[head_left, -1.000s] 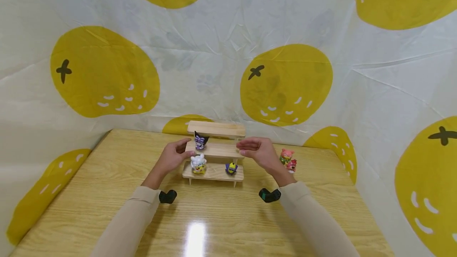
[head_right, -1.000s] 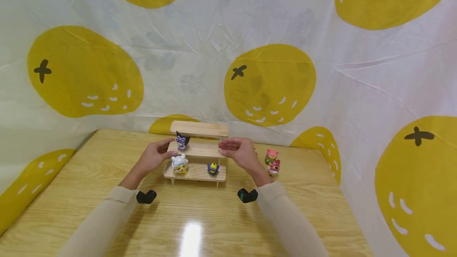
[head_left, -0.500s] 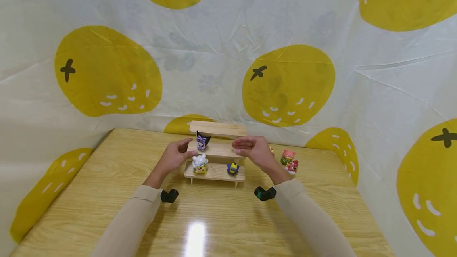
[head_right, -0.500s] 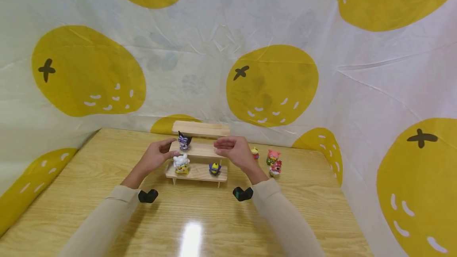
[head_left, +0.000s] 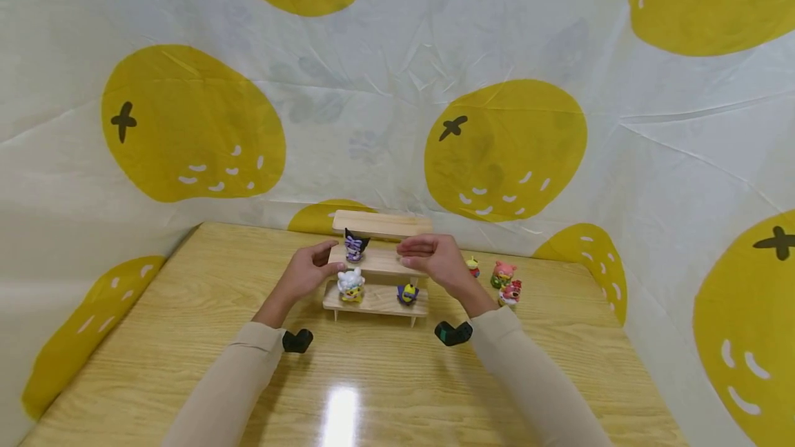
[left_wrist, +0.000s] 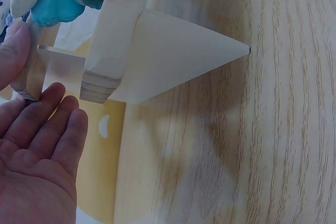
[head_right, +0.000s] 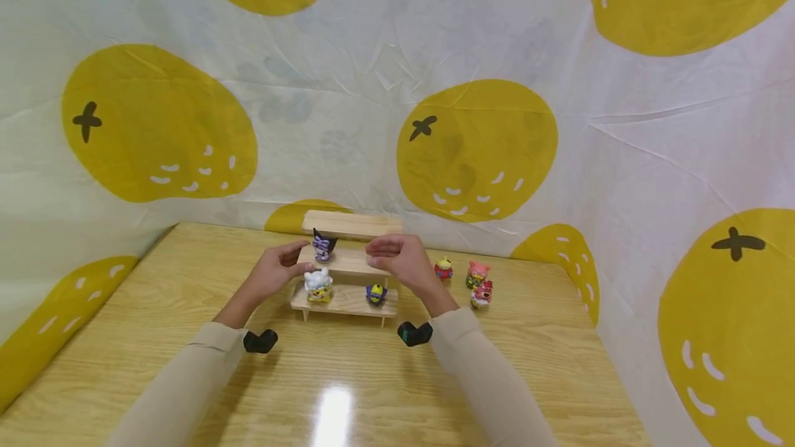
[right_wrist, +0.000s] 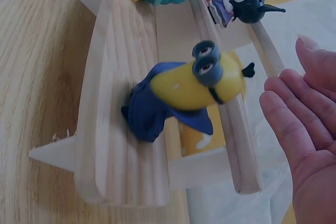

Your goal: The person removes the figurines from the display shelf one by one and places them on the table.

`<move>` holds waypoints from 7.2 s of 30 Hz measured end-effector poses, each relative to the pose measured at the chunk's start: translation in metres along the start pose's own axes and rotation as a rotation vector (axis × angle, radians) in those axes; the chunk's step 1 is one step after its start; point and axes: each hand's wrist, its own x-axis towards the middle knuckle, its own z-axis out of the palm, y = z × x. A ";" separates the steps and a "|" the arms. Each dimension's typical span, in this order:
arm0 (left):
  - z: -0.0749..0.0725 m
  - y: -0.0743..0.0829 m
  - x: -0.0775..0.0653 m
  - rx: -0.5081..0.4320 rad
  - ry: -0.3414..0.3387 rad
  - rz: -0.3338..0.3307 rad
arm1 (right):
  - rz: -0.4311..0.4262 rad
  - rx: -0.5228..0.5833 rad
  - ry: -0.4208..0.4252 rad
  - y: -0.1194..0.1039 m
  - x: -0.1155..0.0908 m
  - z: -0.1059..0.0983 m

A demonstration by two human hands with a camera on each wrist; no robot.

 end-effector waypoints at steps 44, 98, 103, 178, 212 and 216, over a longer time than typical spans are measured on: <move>0.001 0.000 0.001 -0.013 0.010 -0.008 | 0.058 -0.127 0.061 -0.021 0.034 0.064; 0.004 0.000 0.000 -0.026 0.004 -0.018 | -0.033 -0.256 0.140 -0.017 0.033 0.063; 0.004 0.001 0.000 -0.008 0.013 -0.019 | -0.028 -0.269 0.155 -0.018 0.031 0.058; 0.004 0.005 -0.001 -0.003 0.021 0.014 | 0.032 -0.218 0.126 0.003 -0.007 -0.031; 0.003 0.004 0.001 0.005 0.017 0.002 | 0.072 -0.207 0.105 0.005 -0.016 -0.056; 0.003 0.004 0.001 0.008 0.014 0.007 | 0.096 -0.189 0.098 0.006 -0.018 -0.059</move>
